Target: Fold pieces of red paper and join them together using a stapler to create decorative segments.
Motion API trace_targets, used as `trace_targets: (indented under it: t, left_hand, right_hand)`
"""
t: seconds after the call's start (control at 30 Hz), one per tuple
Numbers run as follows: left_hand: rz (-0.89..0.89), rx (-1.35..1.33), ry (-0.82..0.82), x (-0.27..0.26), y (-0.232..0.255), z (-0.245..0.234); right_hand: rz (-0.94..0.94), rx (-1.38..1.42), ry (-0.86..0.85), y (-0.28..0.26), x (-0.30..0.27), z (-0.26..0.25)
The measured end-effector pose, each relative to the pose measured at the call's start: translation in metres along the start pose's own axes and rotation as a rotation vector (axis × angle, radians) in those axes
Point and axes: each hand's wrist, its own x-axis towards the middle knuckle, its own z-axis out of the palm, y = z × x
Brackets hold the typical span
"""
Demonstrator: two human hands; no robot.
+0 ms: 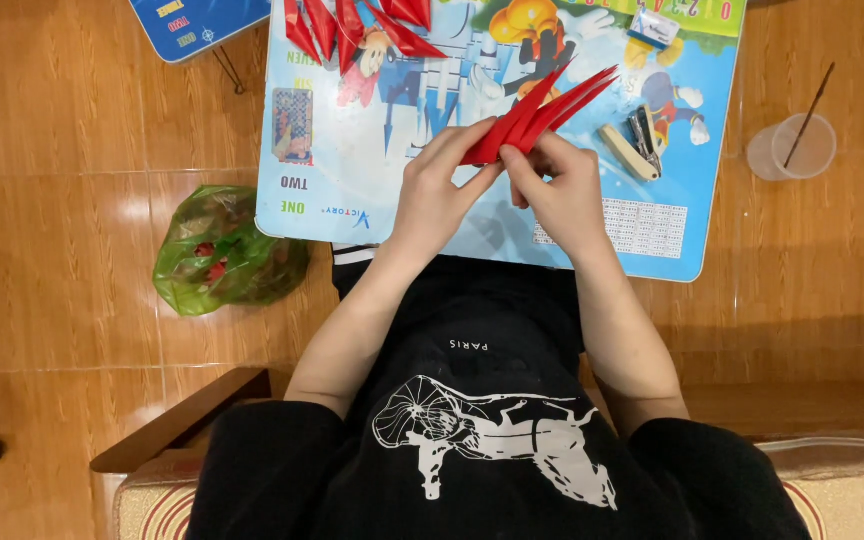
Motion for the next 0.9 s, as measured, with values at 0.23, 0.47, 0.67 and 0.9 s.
trace_targets:
  t: [0.23, 0.47, 0.67, 0.9]
  left_hand:
    - [0.003, -0.033, -0.102, 0.003, -0.006, -0.008]
    - [-0.044, -0.046, -0.071, 0.006, 0.000, -0.008]
    - [0.059, -0.031, -0.043, 0.003, 0.000, -0.003]
    - [0.063, -0.034, -0.044, -0.006, -0.008, 0.003]
  right_hand:
    - [-0.103, -0.146, -0.154, -0.005, -0.001, -0.012]
    - [-0.101, -0.133, -0.033, -0.012, -0.003, -0.020]
    - [-0.118, -0.224, -0.167, -0.016, -0.004, -0.024]
    - [-0.073, -0.211, -0.283, -0.023, 0.000, -0.020]
